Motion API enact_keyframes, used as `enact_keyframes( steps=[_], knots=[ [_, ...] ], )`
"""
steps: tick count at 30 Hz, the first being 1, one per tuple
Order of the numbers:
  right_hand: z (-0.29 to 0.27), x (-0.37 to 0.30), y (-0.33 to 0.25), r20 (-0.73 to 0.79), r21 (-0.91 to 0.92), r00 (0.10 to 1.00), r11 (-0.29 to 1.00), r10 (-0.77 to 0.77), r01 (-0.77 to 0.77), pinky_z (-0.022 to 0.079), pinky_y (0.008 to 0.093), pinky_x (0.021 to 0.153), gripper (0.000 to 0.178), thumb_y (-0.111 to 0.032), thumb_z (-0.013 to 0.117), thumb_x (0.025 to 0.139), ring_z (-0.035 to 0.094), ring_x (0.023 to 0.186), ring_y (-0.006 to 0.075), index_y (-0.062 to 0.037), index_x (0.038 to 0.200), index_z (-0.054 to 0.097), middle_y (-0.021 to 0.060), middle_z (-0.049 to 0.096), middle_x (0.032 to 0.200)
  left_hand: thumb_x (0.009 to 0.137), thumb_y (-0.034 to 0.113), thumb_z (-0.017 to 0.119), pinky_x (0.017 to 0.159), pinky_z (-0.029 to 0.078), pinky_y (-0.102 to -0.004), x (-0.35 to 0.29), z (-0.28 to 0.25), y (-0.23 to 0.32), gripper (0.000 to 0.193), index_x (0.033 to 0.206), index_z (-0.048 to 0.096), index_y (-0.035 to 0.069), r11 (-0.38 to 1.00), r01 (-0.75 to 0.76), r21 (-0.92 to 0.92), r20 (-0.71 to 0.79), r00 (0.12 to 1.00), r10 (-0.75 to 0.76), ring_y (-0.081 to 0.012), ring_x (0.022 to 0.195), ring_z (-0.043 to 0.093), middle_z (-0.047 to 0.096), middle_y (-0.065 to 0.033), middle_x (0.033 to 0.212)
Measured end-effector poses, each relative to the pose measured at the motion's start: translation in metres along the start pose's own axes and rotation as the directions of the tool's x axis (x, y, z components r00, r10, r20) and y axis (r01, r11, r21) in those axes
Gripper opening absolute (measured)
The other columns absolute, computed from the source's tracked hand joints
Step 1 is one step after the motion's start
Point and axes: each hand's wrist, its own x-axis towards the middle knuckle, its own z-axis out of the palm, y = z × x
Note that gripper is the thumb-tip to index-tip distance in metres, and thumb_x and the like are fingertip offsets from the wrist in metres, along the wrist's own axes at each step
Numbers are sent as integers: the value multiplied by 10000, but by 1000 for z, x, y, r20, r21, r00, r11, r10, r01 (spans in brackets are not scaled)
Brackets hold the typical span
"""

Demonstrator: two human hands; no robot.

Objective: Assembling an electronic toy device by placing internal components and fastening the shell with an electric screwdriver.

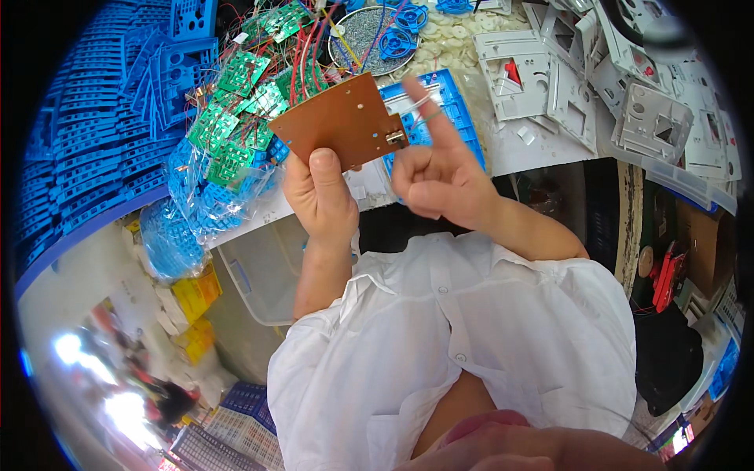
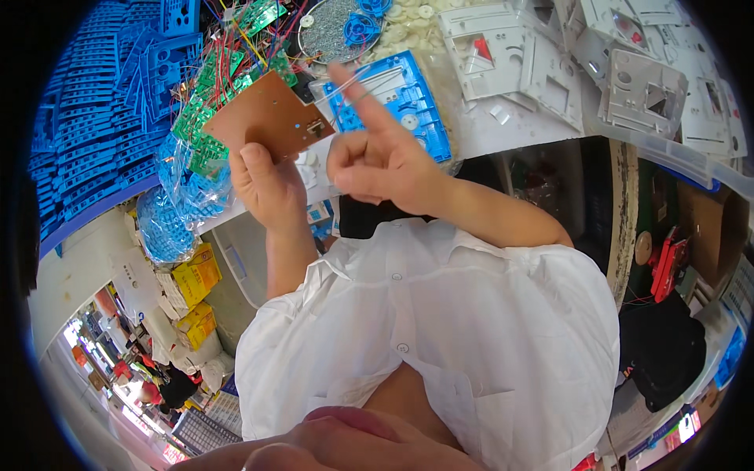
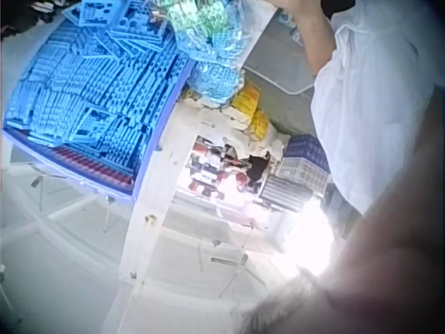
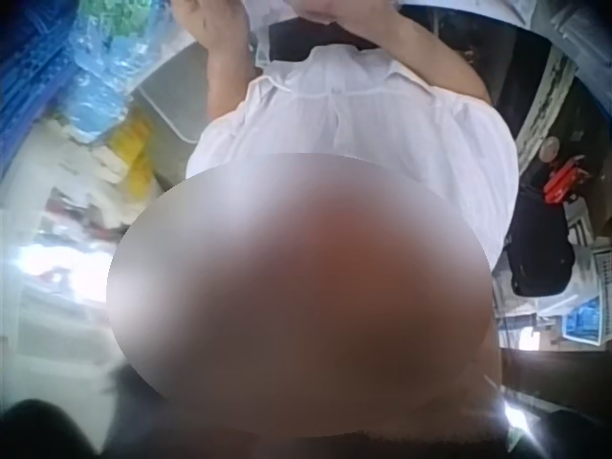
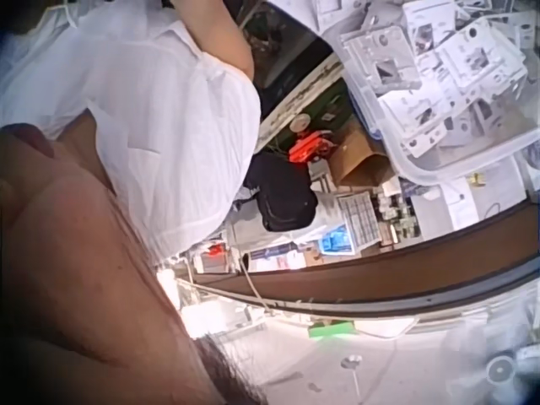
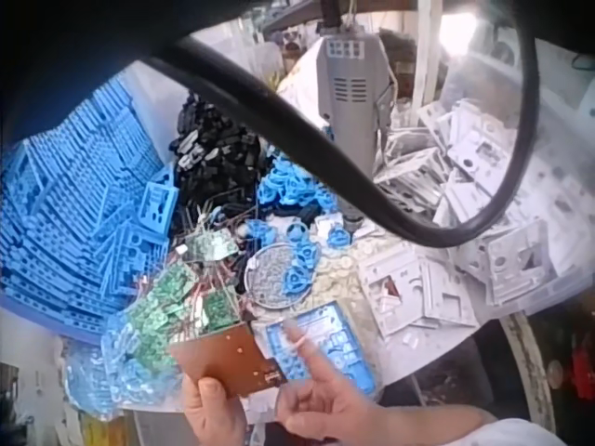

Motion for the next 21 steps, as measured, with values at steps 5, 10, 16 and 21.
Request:
enact_keyframes(
  steps=[5, 10, 16, 21],
  knots=[
    [-30, 9, -2, 18, -336, 992, 933, -126, 125, 490, 277, 880, 867, -181, 724, 949, 588, 985, 123, -90, 1646, 216, 67, 626, 1092, 1110, 268, 485, 597, 444, -270, 1, 16, 2, 360, 1329, 547, -11, 921, 208, -331, -103, 962, -254, -89, 658, 499, 640, -58, 908],
    [-34, 12, 0, 162, -272, 982, 961, 94, -47, 474, 373, 1050, 947, -433, 793, 895, 553, 1261, 213, -44, 1607, 303, 118, 527, 1442, 1110, 298, 476, 483, 387, -253, -10, 16, 2, 408, 1376, 503, -10, 900, 332, -283, 147, 942, -301, -85, 572, 453, 609, -62, 848],
    [-34, 19, 0, 301, -103, 952, 994, 58, -28, 540, 373, 988, 977, -391, 836, 853, 546, 1327, 223, -60, 1608, 312, 130, 392, 1604, 1106, 285, 485, 472, 374, -226, -23, 19, 7, 395, 1338, 540, -30, 942, 323, -94, 262, 921, -289, -79, 579, 476, 583, -46, 780],
    [-36, 23, -23, 161, -229, 983, 972, 83, -45, 567, 320, 910, 751, -223, 819, 872, 656, 1139, 179, -50, 1517, 475, 114, 570, 1442, 1104, 240, 491, 478, 367, -214, -26, 10, 8, 345, 1306, 578, -27, 925, 379, 29, 251, 893, -374, -71, 577, 466, 572, -34, 772]
  ],
)
